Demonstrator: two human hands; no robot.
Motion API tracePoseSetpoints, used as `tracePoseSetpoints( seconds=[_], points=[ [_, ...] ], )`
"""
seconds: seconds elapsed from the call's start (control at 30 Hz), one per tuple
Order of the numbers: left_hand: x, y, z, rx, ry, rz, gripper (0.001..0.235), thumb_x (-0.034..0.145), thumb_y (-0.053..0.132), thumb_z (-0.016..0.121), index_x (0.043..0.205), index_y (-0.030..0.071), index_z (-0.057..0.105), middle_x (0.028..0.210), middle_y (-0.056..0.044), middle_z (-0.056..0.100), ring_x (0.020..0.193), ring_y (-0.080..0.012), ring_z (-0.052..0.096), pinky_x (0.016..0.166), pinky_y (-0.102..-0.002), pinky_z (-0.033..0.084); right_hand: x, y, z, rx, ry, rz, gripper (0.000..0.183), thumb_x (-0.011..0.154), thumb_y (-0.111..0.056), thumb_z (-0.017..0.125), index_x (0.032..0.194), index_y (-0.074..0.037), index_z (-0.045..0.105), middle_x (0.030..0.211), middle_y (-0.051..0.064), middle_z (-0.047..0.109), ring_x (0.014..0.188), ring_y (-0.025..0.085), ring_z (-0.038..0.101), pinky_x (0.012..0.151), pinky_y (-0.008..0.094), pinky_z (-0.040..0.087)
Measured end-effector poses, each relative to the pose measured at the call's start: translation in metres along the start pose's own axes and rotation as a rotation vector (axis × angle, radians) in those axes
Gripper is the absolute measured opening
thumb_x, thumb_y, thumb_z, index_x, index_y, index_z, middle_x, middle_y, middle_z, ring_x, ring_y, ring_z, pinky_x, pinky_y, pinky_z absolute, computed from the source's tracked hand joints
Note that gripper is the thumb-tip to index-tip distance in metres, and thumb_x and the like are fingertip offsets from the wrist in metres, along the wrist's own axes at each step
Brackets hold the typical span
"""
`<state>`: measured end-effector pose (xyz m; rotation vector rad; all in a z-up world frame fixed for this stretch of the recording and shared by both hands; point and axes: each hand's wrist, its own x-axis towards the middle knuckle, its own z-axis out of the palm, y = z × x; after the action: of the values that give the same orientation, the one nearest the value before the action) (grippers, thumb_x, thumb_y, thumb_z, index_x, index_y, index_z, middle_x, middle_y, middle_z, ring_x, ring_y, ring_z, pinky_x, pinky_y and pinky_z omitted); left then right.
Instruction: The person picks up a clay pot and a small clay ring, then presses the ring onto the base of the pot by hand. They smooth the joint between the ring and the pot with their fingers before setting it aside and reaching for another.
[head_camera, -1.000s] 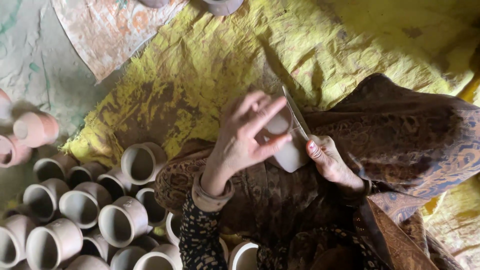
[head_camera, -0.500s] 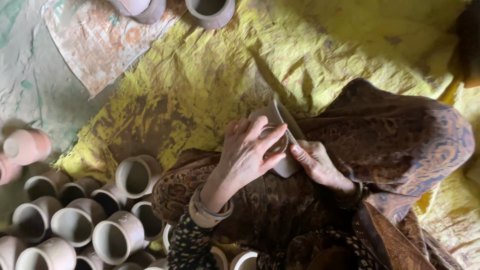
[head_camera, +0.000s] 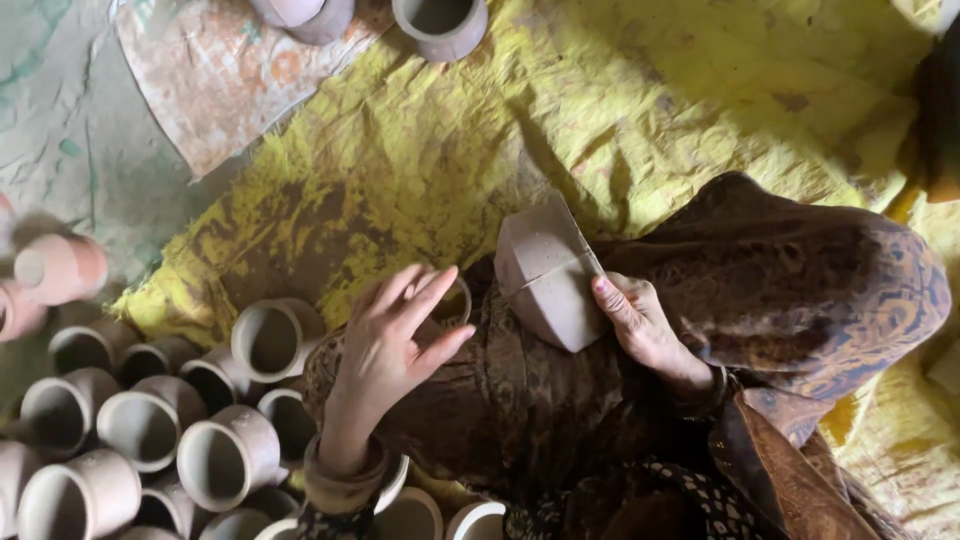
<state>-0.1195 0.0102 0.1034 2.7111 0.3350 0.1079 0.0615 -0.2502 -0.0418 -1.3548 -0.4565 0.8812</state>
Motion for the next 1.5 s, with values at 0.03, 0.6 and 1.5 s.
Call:
tracePoseSetpoints(
  seconds=[0.03, 0.6, 1.5],
  points=[
    [0.003, 0.005, 0.001, -0.089, 0.067, 0.030, 0.064, 0.088, 0.046, 0.080, 0.141, 0.015, 0.062, 0.134, -0.009, 0.060, 0.116, -0.0293, 0.061, 0.104, -0.046, 0.045, 0.001, -0.002, 0.003, -0.013, 0.002, -0.029, 0.042, 0.109, -0.037, 0.055, 0.082, -0.005, 0.058, 0.077, -0.009, 0.042, 0.073, 0.005, 0.033, 0.061, 0.025, 0.029],
    [0.011, 0.004, 0.031, 0.289, 0.026, 0.187, 0.050, 0.080, 0.052, 0.083, 0.117, 0.021, 0.070, 0.120, -0.004, 0.054, 0.114, -0.0260, 0.052, 0.096, -0.043, 0.041, -0.002, 0.010, -0.008, 0.031, 0.109, -0.019, 0.042, 0.110, -0.035, 0.059, 0.078, -0.007, 0.054, 0.073, -0.010, 0.041, 0.071, 0.004, 0.031, 0.061, 0.024, 0.025],
    [0.037, 0.062, 0.053, -0.085, 0.403, 0.230, 0.070, 0.091, 0.058, 0.077, 0.141, 0.013, 0.059, 0.133, -0.009, 0.054, 0.114, -0.0255, 0.059, 0.105, -0.050, 0.045, -0.002, -0.022, -0.009, 0.639, 0.182, 0.003, 0.061, 0.102, -0.041, 0.060, 0.138, 0.008, 0.055, 0.133, 0.020, 0.065, 0.121, 0.033, 0.065, 0.110, 0.048, 0.050]
  ],
)
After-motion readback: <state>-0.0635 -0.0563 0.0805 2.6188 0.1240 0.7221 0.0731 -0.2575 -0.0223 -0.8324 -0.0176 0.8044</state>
